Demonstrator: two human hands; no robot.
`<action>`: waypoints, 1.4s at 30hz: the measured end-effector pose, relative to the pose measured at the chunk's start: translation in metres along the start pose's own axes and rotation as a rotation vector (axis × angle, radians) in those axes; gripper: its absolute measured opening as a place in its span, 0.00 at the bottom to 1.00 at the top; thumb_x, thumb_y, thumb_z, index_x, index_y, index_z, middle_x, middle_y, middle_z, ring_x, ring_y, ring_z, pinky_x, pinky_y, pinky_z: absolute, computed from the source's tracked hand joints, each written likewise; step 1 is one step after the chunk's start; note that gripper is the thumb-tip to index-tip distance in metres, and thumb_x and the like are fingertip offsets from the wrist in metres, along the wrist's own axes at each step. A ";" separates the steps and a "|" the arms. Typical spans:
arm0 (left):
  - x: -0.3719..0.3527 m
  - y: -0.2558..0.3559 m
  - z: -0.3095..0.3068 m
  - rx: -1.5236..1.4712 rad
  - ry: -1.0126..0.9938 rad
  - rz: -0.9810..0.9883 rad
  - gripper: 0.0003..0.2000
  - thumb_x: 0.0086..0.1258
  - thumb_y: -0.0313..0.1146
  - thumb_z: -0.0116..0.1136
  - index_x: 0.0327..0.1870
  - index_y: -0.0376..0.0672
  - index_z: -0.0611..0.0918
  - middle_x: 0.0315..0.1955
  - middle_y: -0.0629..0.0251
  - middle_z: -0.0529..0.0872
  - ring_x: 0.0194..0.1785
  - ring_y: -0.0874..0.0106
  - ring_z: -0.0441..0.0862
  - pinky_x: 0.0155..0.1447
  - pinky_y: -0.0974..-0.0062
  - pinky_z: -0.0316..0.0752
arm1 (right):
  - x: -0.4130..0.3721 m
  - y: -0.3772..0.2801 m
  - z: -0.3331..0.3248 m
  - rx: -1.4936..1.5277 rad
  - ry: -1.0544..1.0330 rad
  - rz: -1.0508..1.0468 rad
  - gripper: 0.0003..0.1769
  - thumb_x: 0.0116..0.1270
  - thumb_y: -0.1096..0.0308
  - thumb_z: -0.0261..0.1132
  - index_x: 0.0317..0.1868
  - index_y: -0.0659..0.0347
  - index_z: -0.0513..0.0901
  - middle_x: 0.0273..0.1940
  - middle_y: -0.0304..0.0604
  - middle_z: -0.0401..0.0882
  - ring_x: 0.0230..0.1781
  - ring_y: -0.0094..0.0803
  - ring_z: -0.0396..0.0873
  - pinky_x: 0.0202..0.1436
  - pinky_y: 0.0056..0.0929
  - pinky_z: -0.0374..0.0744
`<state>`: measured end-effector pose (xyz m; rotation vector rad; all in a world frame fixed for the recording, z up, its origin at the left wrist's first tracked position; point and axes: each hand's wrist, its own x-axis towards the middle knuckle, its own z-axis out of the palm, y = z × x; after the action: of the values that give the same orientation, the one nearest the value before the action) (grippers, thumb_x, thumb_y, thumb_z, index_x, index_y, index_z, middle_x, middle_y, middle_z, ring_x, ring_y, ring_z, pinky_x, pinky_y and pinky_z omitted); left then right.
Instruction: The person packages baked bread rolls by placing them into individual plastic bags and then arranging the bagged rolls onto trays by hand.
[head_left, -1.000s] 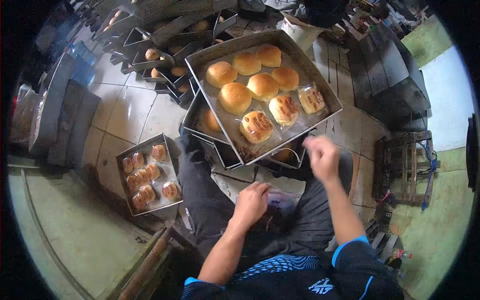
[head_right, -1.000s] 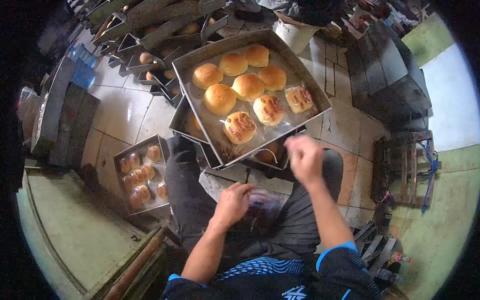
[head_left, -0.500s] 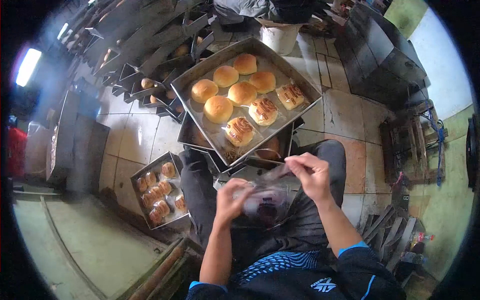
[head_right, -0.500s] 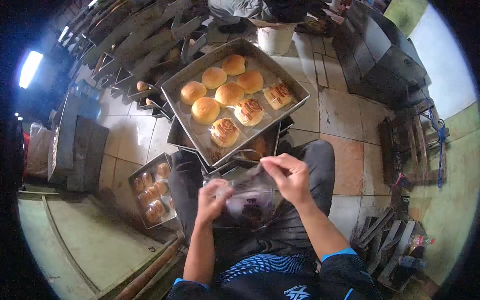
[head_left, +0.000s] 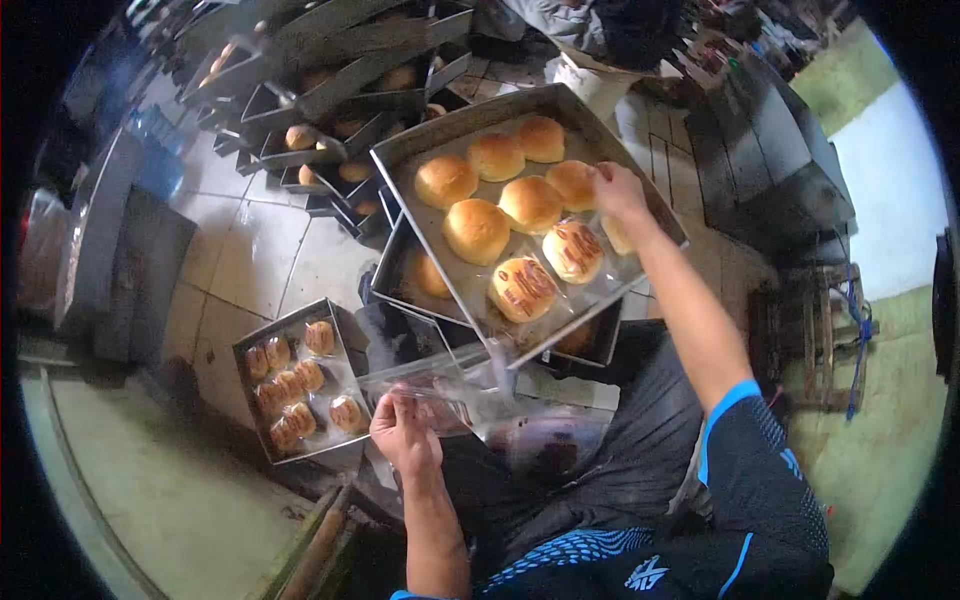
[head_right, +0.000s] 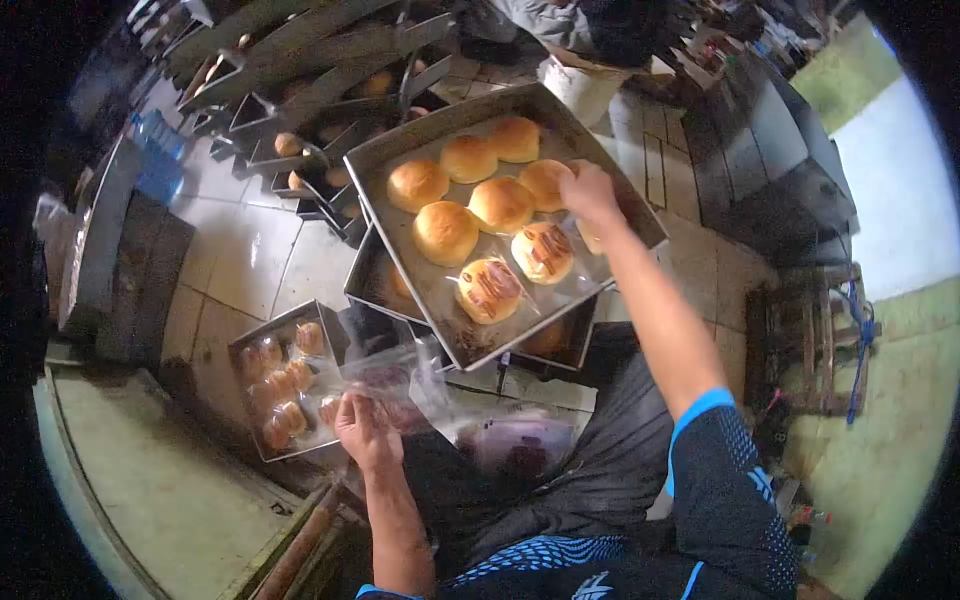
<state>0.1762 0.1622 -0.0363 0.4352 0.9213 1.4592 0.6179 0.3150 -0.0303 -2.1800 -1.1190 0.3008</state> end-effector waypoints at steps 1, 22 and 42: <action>0.000 0.003 0.001 -0.017 -0.013 -0.019 0.07 0.74 0.33 0.67 0.39 0.39 0.85 0.32 0.70 0.86 0.31 0.81 0.80 0.37 0.81 0.77 | 0.036 0.016 0.010 -0.057 -0.016 0.081 0.25 0.70 0.49 0.65 0.47 0.66 0.88 0.43 0.57 0.89 0.49 0.52 0.86 0.57 0.43 0.81; 0.006 -0.004 -0.014 0.017 -0.039 -0.067 0.08 0.77 0.34 0.64 0.42 0.38 0.84 0.31 0.69 0.86 0.28 0.80 0.78 0.31 0.80 0.74 | 0.087 0.059 0.014 0.843 -0.158 0.537 0.19 0.79 0.59 0.47 0.54 0.63 0.79 0.50 0.49 0.86 0.46 0.43 0.88 0.51 0.47 0.87; -0.031 0.022 0.013 0.694 -0.052 0.288 0.09 0.75 0.30 0.66 0.45 0.33 0.87 0.28 0.73 0.86 0.31 0.84 0.80 0.37 0.85 0.75 | -0.294 -0.063 -0.093 1.333 -1.083 0.274 0.34 0.66 0.75 0.72 0.70 0.72 0.70 0.61 0.46 0.81 0.60 0.32 0.81 0.66 0.33 0.78</action>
<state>0.1754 0.1386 -0.0036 1.1487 1.3580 1.3391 0.4430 0.0676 0.0542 -0.8303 -0.6468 1.8540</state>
